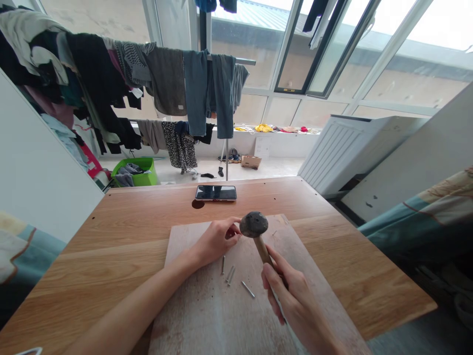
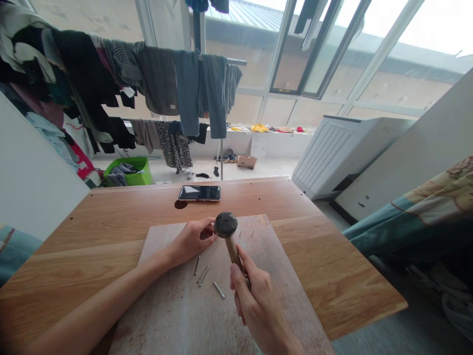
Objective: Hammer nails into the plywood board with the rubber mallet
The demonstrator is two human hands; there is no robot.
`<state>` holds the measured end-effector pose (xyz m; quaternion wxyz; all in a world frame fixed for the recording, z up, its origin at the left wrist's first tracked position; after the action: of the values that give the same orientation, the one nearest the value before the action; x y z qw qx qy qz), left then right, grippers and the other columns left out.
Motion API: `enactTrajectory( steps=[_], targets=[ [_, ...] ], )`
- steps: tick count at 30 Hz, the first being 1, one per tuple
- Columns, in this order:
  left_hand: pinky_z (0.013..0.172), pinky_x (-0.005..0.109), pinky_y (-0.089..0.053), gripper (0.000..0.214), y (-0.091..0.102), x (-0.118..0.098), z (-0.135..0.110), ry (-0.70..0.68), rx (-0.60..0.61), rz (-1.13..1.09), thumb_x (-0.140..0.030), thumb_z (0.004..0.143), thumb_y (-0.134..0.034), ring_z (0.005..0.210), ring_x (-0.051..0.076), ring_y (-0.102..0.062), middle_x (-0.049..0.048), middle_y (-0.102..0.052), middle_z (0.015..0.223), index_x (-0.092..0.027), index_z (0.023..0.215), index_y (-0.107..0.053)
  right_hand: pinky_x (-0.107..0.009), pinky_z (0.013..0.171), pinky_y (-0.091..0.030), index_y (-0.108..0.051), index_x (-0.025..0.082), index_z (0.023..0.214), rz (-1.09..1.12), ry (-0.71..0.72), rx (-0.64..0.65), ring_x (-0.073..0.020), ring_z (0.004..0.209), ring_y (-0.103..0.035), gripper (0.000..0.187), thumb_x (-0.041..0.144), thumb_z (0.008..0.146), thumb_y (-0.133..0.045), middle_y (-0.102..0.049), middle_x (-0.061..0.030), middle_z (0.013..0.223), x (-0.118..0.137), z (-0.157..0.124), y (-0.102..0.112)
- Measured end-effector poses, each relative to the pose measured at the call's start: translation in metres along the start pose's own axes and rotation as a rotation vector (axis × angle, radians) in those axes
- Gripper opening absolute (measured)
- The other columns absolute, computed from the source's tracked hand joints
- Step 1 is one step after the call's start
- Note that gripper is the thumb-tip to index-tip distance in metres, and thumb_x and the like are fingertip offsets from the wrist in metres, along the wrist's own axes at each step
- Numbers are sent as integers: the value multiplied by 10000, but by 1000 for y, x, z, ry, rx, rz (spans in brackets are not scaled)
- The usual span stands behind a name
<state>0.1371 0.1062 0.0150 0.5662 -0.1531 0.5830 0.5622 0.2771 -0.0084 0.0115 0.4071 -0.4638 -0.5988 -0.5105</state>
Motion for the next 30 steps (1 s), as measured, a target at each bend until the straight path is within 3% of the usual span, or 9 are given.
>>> enactTrajectory(
  steps=[19, 22, 24, 28, 30],
  targets=[
    [742, 247, -536, 427, -5, 6, -1, 3, 38, -17, -88, 836, -590, 752, 142, -679, 5, -737, 878, -193, 1249, -613, -173, 338, -338, -562, 184, 1433, 33, -23, 22, -51, 367, -410, 571, 524, 977, -524, -518, 64, 680, -15, 5, -6],
    [728, 256, -524, 377, 3, -1, -2, 16, 65, 75, -148, 844, -608, 756, 146, -647, 7, -690, 905, -191, 1218, -591, -166, 316, -336, -565, 201, 1437, 92, -41, 23, -48, 349, -416, 596, 554, 956, -558, -535, 60, 684, -19, 5, -3],
    [734, 267, -506, 284, 9, -14, -7, 1, 148, 215, -185, 837, -621, 780, 153, -622, 12, -648, 944, -197, 1121, -607, -162, 298, -339, -554, 186, 1445, 116, -44, -7, -47, 335, -412, 651, 595, 938, -570, -535, 61, 673, -19, 4, 3],
    [665, 258, -439, 247, 5, -39, -31, -14, 486, 470, -123, 736, -645, 810, 172, -611, 1, -615, 969, -244, 951, -660, -170, 291, -366, -527, 140, 1450, 124, -7, -100, -50, 338, -396, 727, 643, 926, -565, -526, 62, 653, -11, 3, 17],
    [608, 259, -397, 259, 4, -44, -39, 17, 549, 551, -104, 692, -672, 781, 182, -606, 3, -615, 936, -251, 904, -682, -170, 292, -371, -550, 140, 1424, 125, -2, -123, -53, 345, -391, 708, 642, 924, -573, -523, 62, 640, -9, 2, 21]
  ],
)
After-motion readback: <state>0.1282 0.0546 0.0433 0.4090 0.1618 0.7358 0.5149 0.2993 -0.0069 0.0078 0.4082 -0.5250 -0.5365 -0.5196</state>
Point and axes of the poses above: each hand's wrist, its own z-axis towards the middle knuckle, its own y-axis out of the back of the hand, x = y × z, the point moved 10 cm from there along z, towards the middle knuckle
